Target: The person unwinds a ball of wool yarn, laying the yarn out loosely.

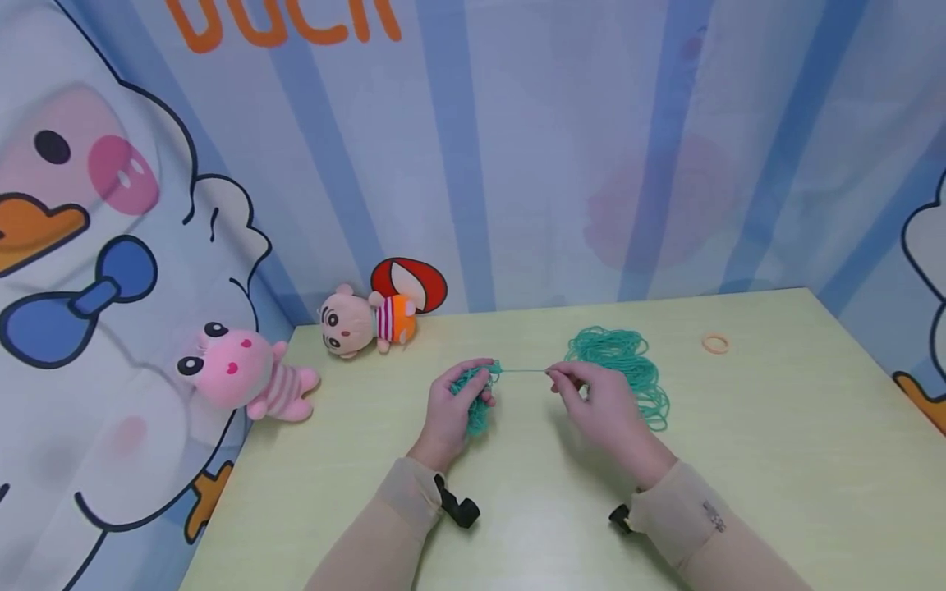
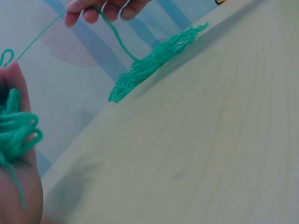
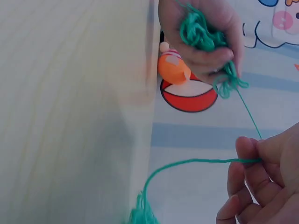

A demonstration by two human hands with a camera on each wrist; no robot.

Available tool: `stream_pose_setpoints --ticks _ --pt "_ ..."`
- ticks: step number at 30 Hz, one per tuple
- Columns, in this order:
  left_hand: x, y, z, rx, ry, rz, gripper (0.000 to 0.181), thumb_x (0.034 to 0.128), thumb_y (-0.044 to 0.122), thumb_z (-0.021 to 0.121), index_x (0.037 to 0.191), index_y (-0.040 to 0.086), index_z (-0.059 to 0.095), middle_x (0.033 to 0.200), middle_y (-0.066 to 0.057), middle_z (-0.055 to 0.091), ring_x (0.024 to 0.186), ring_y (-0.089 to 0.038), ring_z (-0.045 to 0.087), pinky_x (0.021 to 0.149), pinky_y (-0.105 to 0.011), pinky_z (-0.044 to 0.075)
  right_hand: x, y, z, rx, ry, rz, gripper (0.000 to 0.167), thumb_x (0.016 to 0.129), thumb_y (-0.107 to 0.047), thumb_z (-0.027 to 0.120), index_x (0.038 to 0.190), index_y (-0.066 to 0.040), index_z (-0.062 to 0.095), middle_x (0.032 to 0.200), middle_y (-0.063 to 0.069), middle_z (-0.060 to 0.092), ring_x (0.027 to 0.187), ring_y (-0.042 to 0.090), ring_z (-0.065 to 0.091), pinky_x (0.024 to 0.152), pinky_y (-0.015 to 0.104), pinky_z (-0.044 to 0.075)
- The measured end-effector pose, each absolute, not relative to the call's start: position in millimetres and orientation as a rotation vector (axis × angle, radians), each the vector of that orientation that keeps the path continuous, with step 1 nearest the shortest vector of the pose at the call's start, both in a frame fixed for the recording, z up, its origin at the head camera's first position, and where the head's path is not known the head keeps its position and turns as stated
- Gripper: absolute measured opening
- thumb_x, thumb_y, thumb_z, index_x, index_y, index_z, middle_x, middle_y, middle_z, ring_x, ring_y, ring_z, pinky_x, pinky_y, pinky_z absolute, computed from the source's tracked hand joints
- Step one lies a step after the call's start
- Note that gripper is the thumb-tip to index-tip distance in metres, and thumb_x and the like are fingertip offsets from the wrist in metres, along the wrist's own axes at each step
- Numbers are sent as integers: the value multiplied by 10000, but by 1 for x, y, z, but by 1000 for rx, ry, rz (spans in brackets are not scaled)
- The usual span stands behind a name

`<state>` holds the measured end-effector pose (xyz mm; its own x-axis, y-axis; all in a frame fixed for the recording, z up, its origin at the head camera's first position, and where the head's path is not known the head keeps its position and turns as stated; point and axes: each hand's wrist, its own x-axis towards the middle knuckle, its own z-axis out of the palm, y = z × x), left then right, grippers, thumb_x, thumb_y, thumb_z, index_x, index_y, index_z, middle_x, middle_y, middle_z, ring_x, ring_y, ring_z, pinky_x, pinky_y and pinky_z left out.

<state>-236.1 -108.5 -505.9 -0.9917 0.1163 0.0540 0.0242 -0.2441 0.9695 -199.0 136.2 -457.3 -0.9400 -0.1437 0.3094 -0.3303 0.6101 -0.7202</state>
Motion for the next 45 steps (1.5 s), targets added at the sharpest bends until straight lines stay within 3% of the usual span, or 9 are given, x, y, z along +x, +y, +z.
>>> stream_pose_setpoints --ticks 6,13,19,25,30,33,39,41,45 --pt "-237 -107 -506 124 1837 2467 160 1092 202 697 1183 70 701 807 27 626 621 -93 523 539 -195 484 -193 166 -455 325 -2576 1237 246 1129 -261 639 1238 -118 807 1004 44 832 827 107 681 723 244 509" --pt "-238 -108 -507 66 1876 2474 179 1101 312 691 1159 144 663 786 37 654 622 -94 578 536 -211 498 -188 201 -460 226 -2596 1171 241 1125 -274 642 1222 -131 811 1008 45 828 848 71 638 730 230 502" --pt "-240 -108 -509 55 1796 2591 129 1112 268 655 1143 149 618 859 33 620 623 -104 492 549 -195 440 -188 230 -461 140 -2640 1125 306 1131 -301 620 1256 -87 799 1048 93 820 883 133 649 722 234 506" --pt "-240 -108 -509 40 1747 2681 64 1101 179 614 1152 142 607 913 9 596 609 -114 451 536 -190 408 -189 256 -462 20 -2780 1130 408 1130 -361 585 1335 -54 760 1204 190 794 1023 327 717 763 367 559" --pt "-239 -108 -508 34 1717 2719 62 1079 135 586 1137 149 603 914 -1 565 596 -110 431 529 -187 398 -193 268 -470 -14 -2960 1008 390 1116 -304 579 1296 -9 759 1239 229 783 1077 404 740 873 539 605" --pt "-240 -107 -508 43 1703 2722 68 1064 118 579 1117 146 611 920 -3 578 591 -107 424 525 -189 393 -196 268 -473 -26 -3046 942 384 1102 -277 581 1289 16 745 1255 264 761 1096 444 724 911 601 584" --pt "-240 -108 -509 74 1681 2703 75 1051 103 574 1086 138 631 910 7 613 589 -105 430 532 -192 398 -194 242 -468 10 -2905 866 478 1081 -299 612 1414 42 648 1450 384 564 1256 610 543 996 709 501" --pt "-240 -108 -508 90 1674 2691 79 1049 100 573 1082 135 636 913 12 624 591 -100 436 534 -192 404 -194 225 -466 106 -2816 900 442 1075 -275 641 1392 31 669 1433 352 585 1253 583 557 1020 707 502" --pt "-239 -107 -507 139 1679 2660 94 1048 100 568 1097 132 642 923 12 633 600 -95 445 537 -193 410 -197 187 -469 359 -2738 1015 386 1082 -267 688 1379 -22 715 1388 212 704 1156 409 703 977 592 595"
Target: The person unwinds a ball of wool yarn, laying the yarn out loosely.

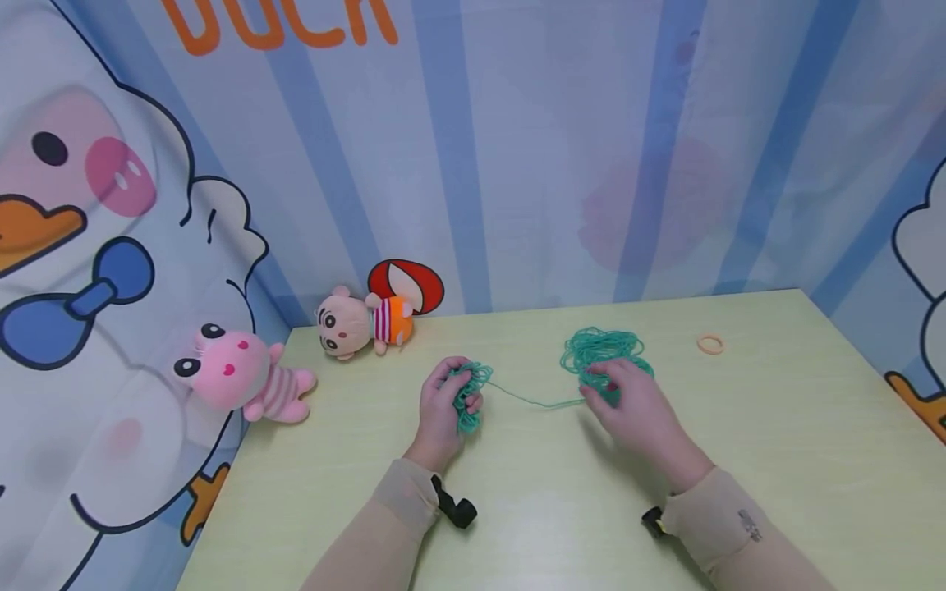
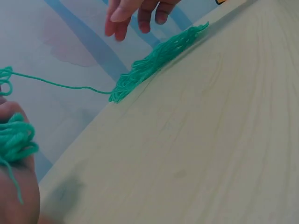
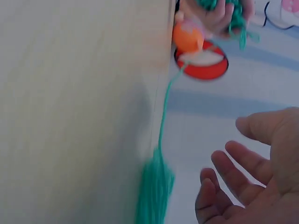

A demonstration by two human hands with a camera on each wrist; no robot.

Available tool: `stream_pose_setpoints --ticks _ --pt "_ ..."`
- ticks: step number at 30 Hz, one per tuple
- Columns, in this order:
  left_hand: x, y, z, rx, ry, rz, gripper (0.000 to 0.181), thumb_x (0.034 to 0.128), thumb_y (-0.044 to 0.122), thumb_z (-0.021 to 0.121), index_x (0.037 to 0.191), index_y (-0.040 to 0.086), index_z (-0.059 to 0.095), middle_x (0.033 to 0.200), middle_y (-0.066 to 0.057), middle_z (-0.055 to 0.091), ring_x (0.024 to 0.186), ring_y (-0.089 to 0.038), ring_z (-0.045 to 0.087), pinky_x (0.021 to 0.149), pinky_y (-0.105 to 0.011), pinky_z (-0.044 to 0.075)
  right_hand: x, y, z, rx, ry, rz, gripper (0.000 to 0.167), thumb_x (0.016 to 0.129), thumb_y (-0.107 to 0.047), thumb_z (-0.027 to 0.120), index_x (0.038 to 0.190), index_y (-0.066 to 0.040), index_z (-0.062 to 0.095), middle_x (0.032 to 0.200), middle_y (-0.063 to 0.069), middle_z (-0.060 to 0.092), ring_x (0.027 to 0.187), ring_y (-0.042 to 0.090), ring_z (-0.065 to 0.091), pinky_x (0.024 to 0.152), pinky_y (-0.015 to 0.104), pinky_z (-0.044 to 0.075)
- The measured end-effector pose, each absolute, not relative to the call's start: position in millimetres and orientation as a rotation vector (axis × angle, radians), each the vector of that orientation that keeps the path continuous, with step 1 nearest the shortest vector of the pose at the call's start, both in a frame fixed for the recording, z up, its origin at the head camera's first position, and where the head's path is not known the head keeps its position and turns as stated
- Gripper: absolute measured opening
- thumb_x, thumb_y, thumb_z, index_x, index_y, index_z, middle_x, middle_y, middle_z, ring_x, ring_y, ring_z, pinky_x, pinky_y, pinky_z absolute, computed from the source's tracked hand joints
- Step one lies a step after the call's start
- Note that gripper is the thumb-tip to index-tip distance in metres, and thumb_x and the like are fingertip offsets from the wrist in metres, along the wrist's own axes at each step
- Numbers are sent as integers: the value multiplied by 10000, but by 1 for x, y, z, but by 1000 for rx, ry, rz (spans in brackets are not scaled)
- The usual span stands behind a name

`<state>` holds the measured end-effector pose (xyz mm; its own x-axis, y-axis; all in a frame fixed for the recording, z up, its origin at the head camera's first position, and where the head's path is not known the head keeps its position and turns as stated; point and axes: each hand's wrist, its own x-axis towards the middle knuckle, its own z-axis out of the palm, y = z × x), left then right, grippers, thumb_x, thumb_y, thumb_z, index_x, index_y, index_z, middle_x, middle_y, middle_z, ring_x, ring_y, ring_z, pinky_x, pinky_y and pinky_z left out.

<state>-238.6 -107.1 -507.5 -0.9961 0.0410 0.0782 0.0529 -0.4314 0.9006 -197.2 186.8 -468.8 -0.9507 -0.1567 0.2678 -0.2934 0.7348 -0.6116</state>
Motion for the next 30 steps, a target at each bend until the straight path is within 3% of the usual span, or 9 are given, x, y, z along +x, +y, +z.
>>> stream_pose_setpoints --ticks 4,8,13,19,25,30 --pt "-238 -107 -507 -188 -1691 -2649 103 1051 89 572 1116 131 639 942 12 630 613 -92 454 545 -191 416 -199 147 -474 507 -2752 1160 419 1105 -300 674 1457 -74 687 1447 118 723 1076 261 742 879 442 629" --pt "-237 -106 -507 -232 -1683 -2670 95 1053 79 587 1115 134 635 938 21 638 620 -89 468 553 -189 425 -203 114 -477 566 -2757 1240 452 1104 -293 676 1500 -76 657 1453 93 733 1027 191 748 852 378 625" --pt "-236 -104 -506 -278 -1694 -2679 100 1055 75 590 1119 140 630 937 27 625 639 -88 482 564 -189 440 -207 92 -478 551 -2755 1237 379 1102 -269 681 1433 -88 713 1305 60 795 924 117 708 811 318 587" --pt "-236 -103 -506 -271 -1733 -2653 114 1045 73 596 1132 143 619 988 11 593 660 -94 485 575 -186 447 -205 90 -476 498 -2713 1254 187 1088 -191 693 1205 -129 825 1089 3 831 836 88 656 738 273 538" --pt "-236 -105 -505 -248 -1776 -2612 136 1046 71 607 1173 119 605 1018 4 572 679 -107 491 588 -185 453 -199 98 -479 532 -2760 1368 230 1083 -238 711 1249 -120 817 1069 -14 826 839 67 650 723 239 540" --pt "-236 -106 -505 -245 -1770 -2611 142 1053 60 604 1189 101 599 1018 5 566 690 -119 496 595 -192 458 -194 105 -480 581 -2773 1354 190 1075 -225 723 1176 -115 841 1027 -34 823 835 68 648 732 238 542"
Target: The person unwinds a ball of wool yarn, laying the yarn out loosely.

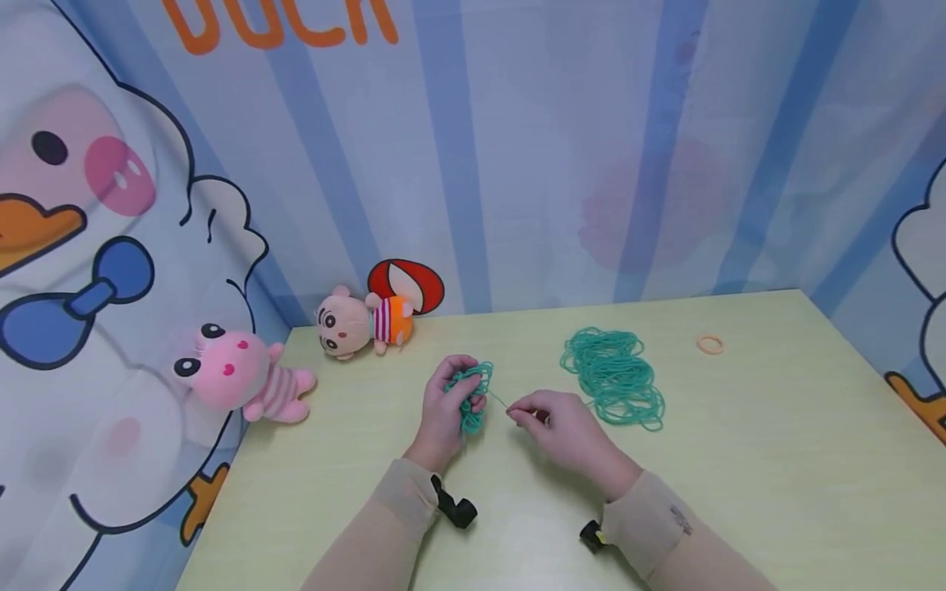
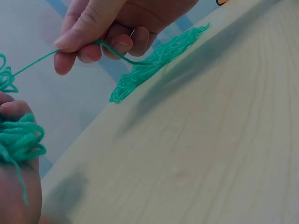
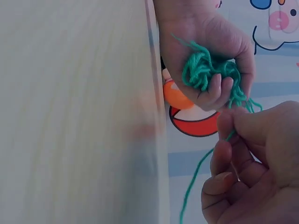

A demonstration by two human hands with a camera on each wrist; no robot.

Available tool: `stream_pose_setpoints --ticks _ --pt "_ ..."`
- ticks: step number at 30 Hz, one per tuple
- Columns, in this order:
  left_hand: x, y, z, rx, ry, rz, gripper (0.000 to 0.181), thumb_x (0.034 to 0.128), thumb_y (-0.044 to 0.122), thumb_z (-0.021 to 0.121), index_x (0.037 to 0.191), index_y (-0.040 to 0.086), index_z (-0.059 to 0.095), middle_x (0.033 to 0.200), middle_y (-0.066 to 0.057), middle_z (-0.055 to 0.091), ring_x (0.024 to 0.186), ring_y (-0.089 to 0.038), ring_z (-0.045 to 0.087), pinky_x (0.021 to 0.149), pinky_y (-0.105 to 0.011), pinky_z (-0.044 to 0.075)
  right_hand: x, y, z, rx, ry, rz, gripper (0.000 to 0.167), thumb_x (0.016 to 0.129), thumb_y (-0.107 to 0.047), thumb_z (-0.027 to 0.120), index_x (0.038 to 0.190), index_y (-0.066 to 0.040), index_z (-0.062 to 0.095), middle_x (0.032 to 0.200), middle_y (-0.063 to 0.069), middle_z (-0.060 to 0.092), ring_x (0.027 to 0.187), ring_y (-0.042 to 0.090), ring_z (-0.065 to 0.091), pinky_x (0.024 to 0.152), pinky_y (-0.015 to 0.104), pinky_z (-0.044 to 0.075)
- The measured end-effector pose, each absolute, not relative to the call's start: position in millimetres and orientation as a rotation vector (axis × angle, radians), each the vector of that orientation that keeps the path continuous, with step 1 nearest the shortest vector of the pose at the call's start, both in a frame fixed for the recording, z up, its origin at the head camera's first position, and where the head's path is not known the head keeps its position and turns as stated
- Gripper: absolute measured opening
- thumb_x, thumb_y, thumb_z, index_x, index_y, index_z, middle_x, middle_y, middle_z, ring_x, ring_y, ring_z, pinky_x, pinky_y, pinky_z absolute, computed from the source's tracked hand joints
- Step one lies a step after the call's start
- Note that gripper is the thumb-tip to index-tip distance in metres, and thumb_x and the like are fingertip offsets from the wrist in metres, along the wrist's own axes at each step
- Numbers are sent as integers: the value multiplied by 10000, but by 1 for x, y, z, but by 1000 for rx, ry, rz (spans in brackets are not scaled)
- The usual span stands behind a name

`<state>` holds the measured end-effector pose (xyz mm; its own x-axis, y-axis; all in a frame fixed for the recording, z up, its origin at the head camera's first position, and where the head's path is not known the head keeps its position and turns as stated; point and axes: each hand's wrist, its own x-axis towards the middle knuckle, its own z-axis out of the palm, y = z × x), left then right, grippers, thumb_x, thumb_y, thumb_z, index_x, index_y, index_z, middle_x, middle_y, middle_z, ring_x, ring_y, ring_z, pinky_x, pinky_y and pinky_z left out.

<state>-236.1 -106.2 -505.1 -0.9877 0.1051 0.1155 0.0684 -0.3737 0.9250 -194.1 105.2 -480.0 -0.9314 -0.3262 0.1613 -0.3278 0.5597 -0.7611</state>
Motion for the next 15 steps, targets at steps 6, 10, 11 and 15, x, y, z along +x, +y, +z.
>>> stream_pose_setpoints --ticks 6,10,11,15 --pt "-237 -106 -506 214 1770 2569 143 1051 80 614 1174 154 623 998 22 592 706 -123 519 603 -206 477 -188 132 -473 487 -2752 1340 183 1088 -217 703 1189 -136 832 1035 -31 802 856 119 629 711 261 523" --pt "-238 -106 -506 163 1797 2569 146 1051 87 612 1171 165 639 991 34 597 706 -120 526 599 -214 477 -188 159 -471 448 -2677 1333 177 1090 -199 702 1186 -108 819 1022 42 804 813 138 601 693 253 512" --pt "-238 -106 -506 148 1797 2574 147 1049 89 608 1170 166 644 987 37 599 702 -117 524 593 -213 472 -188 166 -471 439 -2654 1329 178 1091 -197 701 1185 -99 816 1015 59 807 802 130 597 697 245 513" --pt "-239 -107 -506 119 1779 2599 150 1049 84 586 1164 161 645 957 32 590 668 -121 499 565 -213 435 -190 194 -472 397 -2600 1319 188 1092 -194 700 1187 -67 801 1017 89 808 778 89 584 711 216 510"
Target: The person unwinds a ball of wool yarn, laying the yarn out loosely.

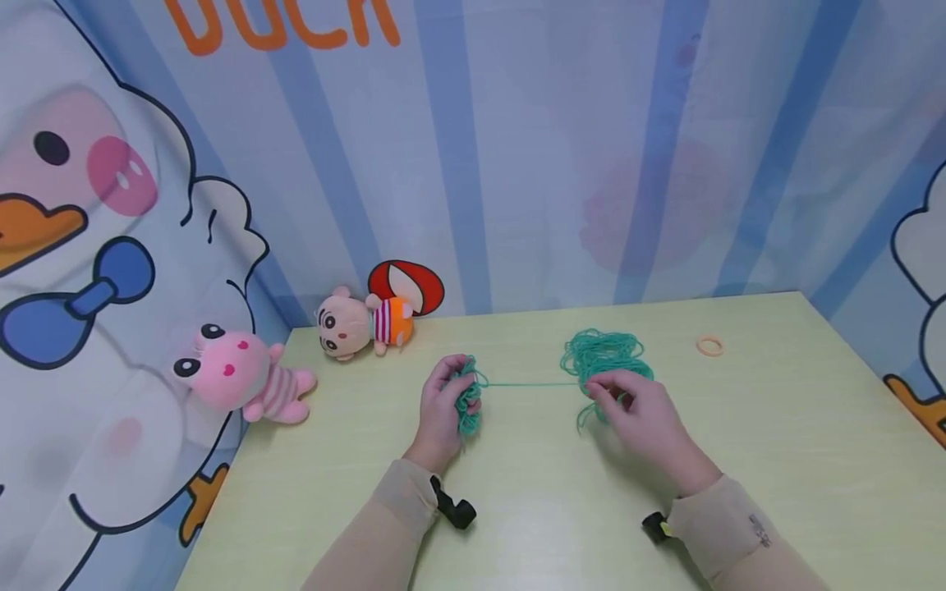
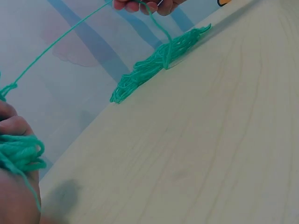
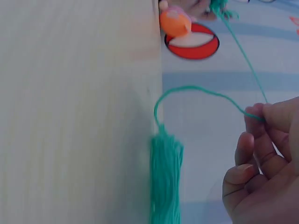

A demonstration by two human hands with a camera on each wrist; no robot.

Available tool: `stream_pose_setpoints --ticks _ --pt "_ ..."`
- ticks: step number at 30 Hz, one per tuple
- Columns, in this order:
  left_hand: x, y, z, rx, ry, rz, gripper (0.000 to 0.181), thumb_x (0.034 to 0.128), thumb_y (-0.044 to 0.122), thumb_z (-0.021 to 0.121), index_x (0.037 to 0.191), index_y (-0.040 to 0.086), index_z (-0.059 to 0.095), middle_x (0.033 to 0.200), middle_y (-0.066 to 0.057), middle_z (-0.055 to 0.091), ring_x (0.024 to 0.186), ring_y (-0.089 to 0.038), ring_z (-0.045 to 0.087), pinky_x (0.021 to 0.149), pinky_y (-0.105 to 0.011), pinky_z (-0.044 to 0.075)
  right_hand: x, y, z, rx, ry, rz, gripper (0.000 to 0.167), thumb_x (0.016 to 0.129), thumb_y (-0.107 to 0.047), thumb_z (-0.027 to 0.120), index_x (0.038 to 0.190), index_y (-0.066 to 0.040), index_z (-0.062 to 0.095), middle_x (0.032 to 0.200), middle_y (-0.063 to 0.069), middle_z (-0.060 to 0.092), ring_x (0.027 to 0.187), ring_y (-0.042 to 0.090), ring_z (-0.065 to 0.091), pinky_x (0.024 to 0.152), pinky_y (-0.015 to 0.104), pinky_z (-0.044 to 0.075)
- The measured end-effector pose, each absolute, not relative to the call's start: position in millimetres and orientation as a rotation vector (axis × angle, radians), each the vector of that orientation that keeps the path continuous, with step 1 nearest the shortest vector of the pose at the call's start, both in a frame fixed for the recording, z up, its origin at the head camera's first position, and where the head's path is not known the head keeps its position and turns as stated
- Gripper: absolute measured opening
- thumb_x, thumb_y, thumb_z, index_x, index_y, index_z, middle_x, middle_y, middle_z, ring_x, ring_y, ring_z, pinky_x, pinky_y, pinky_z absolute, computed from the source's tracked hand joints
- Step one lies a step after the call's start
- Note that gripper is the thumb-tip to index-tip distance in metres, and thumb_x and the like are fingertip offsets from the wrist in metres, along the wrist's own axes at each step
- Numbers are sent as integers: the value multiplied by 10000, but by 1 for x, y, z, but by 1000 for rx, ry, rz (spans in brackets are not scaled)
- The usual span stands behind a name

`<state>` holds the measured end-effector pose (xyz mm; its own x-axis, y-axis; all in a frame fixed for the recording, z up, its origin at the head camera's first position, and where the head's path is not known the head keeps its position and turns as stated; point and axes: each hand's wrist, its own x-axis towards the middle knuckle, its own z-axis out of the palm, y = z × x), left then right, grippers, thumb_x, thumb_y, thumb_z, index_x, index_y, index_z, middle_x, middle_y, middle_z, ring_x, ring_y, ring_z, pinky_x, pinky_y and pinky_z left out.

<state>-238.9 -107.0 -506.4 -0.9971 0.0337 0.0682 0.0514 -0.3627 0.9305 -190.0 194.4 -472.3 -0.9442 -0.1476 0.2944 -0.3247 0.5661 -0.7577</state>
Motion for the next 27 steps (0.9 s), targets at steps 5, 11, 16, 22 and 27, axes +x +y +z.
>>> stream_pose_setpoints --ticks 5,11,16,22,27 --pt "-237 -107 -506 -121 -1720 -2593 152 1045 64 578 1156 152 635 922 34 574 632 -121 466 545 -206 396 -189 234 -476 304 -2610 1303 231 1115 -233 668 1228 -61 773 1062 117 796 758 91 572 677 221 500" --pt "-238 -109 -506 -100 -1725 -2552 143 1057 76 560 1176 129 619 874 32 555 619 -124 444 548 -199 387 -190 273 -480 164 -2692 1203 325 1137 -313 623 1282 -52 752 1115 151 790 822 94 605 690 235 516" --pt "-237 -111 -504 -90 -1723 -2531 147 1062 79 548 1193 113 607 881 18 548 622 -138 445 561 -198 399 -195 283 -485 72 -2866 1057 321 1122 -303 627 1240 -45 779 1107 156 796 876 197 657 708 333 520" --pt "-237 -110 -505 -86 -1745 -2489 183 1044 80 586 1217 24 597 939 -1 599 662 -144 514 612 -209 489 -195 280 -491 -3 -2969 962 312 1090 -273 648 1211 -14 773 1138 213 788 1018 373 738 853 530 590" --pt "-238 -109 -506 -109 -1783 -2475 146 1032 77 631 1177 57 631 985 -4 644 706 -135 586 669 -226 562 -191 253 -483 65 -2815 987 344 1082 -274 657 1262 14 711 1209 249 691 1000 382 669 841 524 553"
